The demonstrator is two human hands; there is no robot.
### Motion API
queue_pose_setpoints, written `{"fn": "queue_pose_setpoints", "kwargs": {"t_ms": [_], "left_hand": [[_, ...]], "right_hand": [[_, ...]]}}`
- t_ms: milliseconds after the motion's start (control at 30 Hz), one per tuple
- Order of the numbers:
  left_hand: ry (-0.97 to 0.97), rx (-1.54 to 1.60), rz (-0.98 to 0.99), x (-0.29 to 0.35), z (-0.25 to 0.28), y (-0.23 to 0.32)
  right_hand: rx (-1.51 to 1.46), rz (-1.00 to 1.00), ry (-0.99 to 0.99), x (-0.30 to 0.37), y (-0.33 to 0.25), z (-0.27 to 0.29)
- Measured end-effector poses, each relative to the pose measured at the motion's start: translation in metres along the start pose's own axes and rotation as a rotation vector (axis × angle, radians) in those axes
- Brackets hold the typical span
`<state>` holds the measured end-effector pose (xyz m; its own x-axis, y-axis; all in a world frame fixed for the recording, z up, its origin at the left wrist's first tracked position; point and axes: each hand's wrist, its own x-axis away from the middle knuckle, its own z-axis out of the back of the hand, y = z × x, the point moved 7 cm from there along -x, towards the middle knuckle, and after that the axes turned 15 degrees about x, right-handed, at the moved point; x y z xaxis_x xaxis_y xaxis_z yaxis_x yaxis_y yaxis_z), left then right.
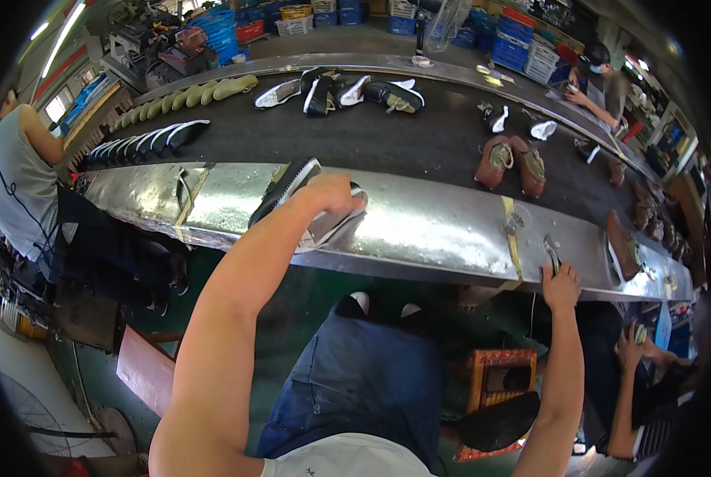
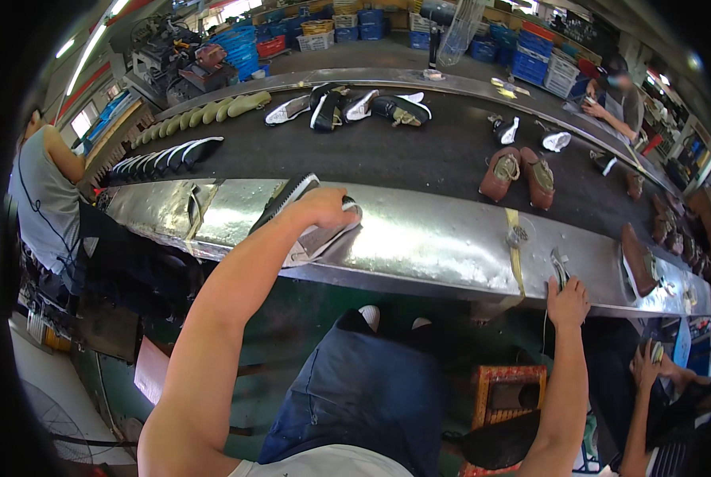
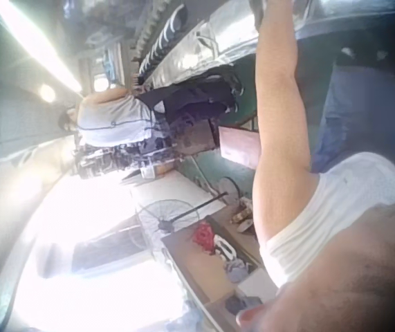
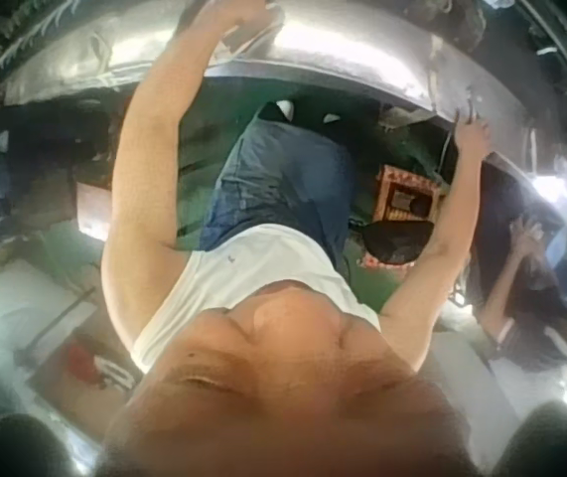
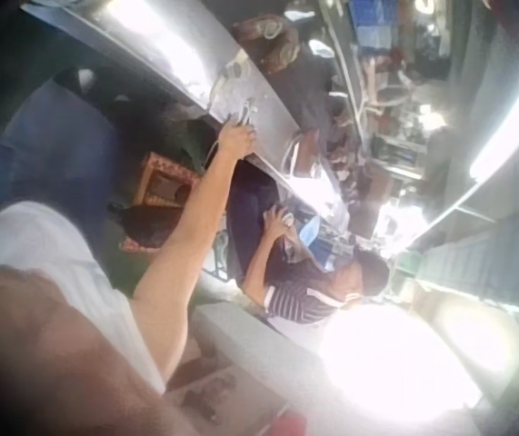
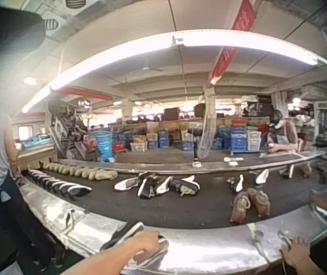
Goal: Manually pulling plastic lasts out of shoes and trimming excess material with a small tool.
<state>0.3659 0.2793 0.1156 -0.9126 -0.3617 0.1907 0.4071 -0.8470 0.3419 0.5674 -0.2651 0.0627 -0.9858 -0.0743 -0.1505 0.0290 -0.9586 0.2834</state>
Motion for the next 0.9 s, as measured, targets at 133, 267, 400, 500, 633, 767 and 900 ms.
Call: {"fn": "queue_pose_setpoints", "kwargs": {"t_ms": [133, 267, 400, 500, 633, 767, 900], "left_hand": [[0.083, 0.154, -0.1, 0.029, 0.007, 0.02], [0.251, 0.283, -0.409, 0.102, 0.01, 0.058], [0.215, 1.027, -0.388, 0.196, -0.04, 0.038], [0.128, 1.436, -0.351, 0.249, -0.145, 0.043], [-0.287, 1.41, -0.198, 0.301, -0.264, 0.07], [-0.406, 1.226, -0.293, 0.315, -0.262, 0.077], [-0.441, 1.226, -0.298, 0.325, -0.261, 0.07]], "right_hand": [[0.005, 0.098, 0.085, 0.039, 0.011, 0.008], [-0.322, 0.338, 0.246, 0.121, 0.028, 0.006], [-0.941, 0.206, -0.375, 0.25, 0.007, -0.017], [-1.098, 0.237, -0.792, 0.347, -0.029, -0.011], [-1.06, 0.351, -0.804, 0.408, -0.058, -0.005], [-1.044, 0.582, -0.609, 0.418, -0.084, 0.022], [-1.07, 0.601, -0.76, 0.432, -0.079, 0.03]]}}
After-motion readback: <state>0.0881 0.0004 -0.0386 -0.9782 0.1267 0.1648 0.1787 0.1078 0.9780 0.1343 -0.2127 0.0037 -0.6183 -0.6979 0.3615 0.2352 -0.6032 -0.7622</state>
